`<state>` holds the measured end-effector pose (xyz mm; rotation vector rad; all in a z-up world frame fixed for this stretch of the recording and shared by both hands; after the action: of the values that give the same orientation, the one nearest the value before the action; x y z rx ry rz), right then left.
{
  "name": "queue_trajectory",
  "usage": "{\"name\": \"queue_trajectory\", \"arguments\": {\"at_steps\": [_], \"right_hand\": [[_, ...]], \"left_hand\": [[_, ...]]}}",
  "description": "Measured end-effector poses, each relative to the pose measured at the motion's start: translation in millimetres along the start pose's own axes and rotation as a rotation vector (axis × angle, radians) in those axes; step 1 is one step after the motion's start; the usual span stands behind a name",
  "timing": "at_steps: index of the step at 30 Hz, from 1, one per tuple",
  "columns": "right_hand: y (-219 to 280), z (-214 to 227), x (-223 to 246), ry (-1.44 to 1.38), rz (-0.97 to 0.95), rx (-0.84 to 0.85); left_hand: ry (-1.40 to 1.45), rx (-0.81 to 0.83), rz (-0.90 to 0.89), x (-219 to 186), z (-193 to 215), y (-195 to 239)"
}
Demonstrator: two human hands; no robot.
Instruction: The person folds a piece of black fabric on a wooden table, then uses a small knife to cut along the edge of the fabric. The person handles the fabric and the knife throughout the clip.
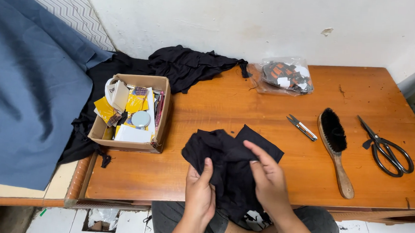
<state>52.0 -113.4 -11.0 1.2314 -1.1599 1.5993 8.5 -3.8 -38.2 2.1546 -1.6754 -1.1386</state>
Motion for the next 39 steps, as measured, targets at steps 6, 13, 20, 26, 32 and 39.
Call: {"name": "queue_trajectory", "arguments": {"at_steps": [6, 13, 20, 26, 32, 39], "right_hand": [[-7.6, 56.7, -43.2, -0.497, 0.176, -0.703], [33.3, 126.9, -120.8, -0.717, 0.012, -1.044], [35.4, 113.5, -81.2, -0.767, -0.17, -1.115], [37.0, 111.7, -86.0, -0.554, -0.192, -1.052], [40.3, 114.4, -87.7, -0.519, -0.126, -1.064], [53.6, 116.6, -101.8, 0.38, 0.379, -0.591]], "left_hand": [[0.301, -0.111, -0.128, -25.7, 1.7, 1.6], [0.315, -0.042, -0.224, -20.6, 34.2, -10.5], [0.128, 0.018, -0.508, -1.5, 60.6, -24.3], [-1.492, 0.763, -0.854, -16.0, 28.9, -12.4], [-1.956, 0.892, -0.88, -7.1, 21.5, -8.1], [-1.954, 0.833, -0.89, -6.6, 21.2, -7.1]]}}
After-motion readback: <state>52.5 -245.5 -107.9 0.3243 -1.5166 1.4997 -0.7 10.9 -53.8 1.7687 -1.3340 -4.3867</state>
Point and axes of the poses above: each hand's wrist, its own y-axis away from the middle knuckle, its own z-axis out of the back of the hand, x = y × z, the point moved 1 cm from there along -y, towards the middle knuckle, and after that the axes turned 12 degrees about z, right-handed, at the moved point
